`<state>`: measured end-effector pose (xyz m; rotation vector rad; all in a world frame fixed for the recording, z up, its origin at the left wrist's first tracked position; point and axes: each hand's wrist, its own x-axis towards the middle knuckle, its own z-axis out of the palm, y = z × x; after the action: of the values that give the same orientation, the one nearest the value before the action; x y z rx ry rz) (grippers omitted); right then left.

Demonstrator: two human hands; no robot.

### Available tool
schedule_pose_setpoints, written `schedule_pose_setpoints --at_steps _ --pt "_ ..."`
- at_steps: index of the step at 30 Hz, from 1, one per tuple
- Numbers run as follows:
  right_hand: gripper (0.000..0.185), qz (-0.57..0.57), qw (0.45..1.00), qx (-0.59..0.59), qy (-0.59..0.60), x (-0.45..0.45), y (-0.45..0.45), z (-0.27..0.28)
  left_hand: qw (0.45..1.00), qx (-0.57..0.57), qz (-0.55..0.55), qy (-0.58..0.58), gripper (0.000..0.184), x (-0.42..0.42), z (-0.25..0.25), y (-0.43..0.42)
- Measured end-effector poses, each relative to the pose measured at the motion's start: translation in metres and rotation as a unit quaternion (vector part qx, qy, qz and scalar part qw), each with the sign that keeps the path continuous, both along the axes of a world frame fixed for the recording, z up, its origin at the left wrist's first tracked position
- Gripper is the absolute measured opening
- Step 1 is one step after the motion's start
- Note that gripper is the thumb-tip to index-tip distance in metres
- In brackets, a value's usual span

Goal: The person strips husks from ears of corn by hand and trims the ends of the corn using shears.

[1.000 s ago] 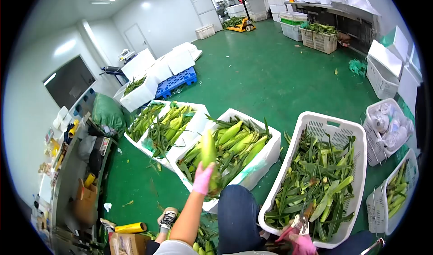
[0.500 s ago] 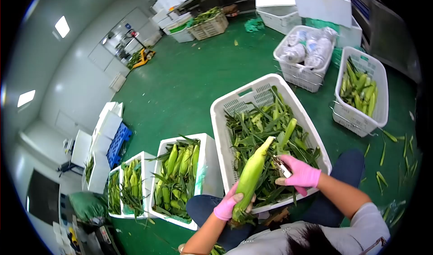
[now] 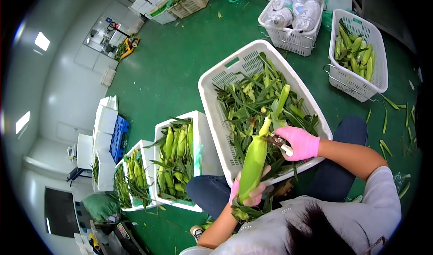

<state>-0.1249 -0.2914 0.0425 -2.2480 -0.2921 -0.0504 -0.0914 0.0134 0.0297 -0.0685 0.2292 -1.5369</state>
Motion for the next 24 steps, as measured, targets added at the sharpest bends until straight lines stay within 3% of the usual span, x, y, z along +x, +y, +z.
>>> schedule_pose_setpoints --at_steps 2,3,6,7,10,12,13,16,18,19,21,22,24 --pt "0.055 -0.031 0.989 0.007 0.144 -0.003 0.009 -0.006 0.999 0.034 0.004 -0.018 0.075 0.005 0.003 0.003" --pt "0.043 -0.047 0.995 0.051 0.076 -0.009 0.012 -0.032 0.997 0.067 0.006 -0.033 0.074 0.008 0.005 0.007" --pt "0.034 -0.070 0.948 0.189 0.245 -0.016 0.019 -0.042 0.974 0.155 0.069 -0.151 0.063 0.009 0.013 0.016" --pt "0.027 -0.119 0.902 0.222 0.349 -0.015 0.021 -0.015 0.952 0.198 0.094 -0.214 0.062 0.013 0.017 0.013" --pt "0.034 -0.201 0.786 0.487 0.324 -0.024 0.041 -0.033 0.871 0.303 0.189 -0.337 0.063 0.022 0.006 0.010" --pt "0.029 -0.194 0.788 0.511 0.283 -0.029 0.067 -0.019 0.786 0.402 0.274 -0.381 0.064 0.018 0.003 -0.008" --pt "0.031 -0.182 0.768 0.541 0.290 -0.033 0.080 -0.004 0.778 0.397 0.286 -0.394 0.065 0.021 -0.007 -0.004" --pt "0.035 -0.183 0.845 0.435 0.252 -0.027 0.116 0.019 0.695 0.410 0.345 -0.479 0.070 0.018 0.024 -0.032" --pt "0.034 -0.177 0.900 0.348 0.193 -0.022 0.128 0.004 0.697 0.409 0.327 -0.489 0.079 0.017 0.015 -0.028" --pt "0.036 -0.173 0.900 0.379 0.130 -0.021 0.132 -0.003 0.699 0.411 0.319 -0.491 0.080 0.017 0.014 -0.025" --pt "0.037 -0.168 0.865 0.442 0.170 -0.027 0.116 0.009 0.711 0.410 0.286 -0.494 0.082 0.022 0.012 -0.015" --pt "0.037 -0.161 0.844 0.473 0.194 -0.029 0.106 0.022 0.743 0.410 0.252 -0.465 0.082 0.023 0.008 -0.005" --pt "0.035 -0.198 0.800 0.563 0.070 -0.032 0.083 0.031 0.799 0.405 0.186 -0.403 0.083 0.025 -0.004 0.017"
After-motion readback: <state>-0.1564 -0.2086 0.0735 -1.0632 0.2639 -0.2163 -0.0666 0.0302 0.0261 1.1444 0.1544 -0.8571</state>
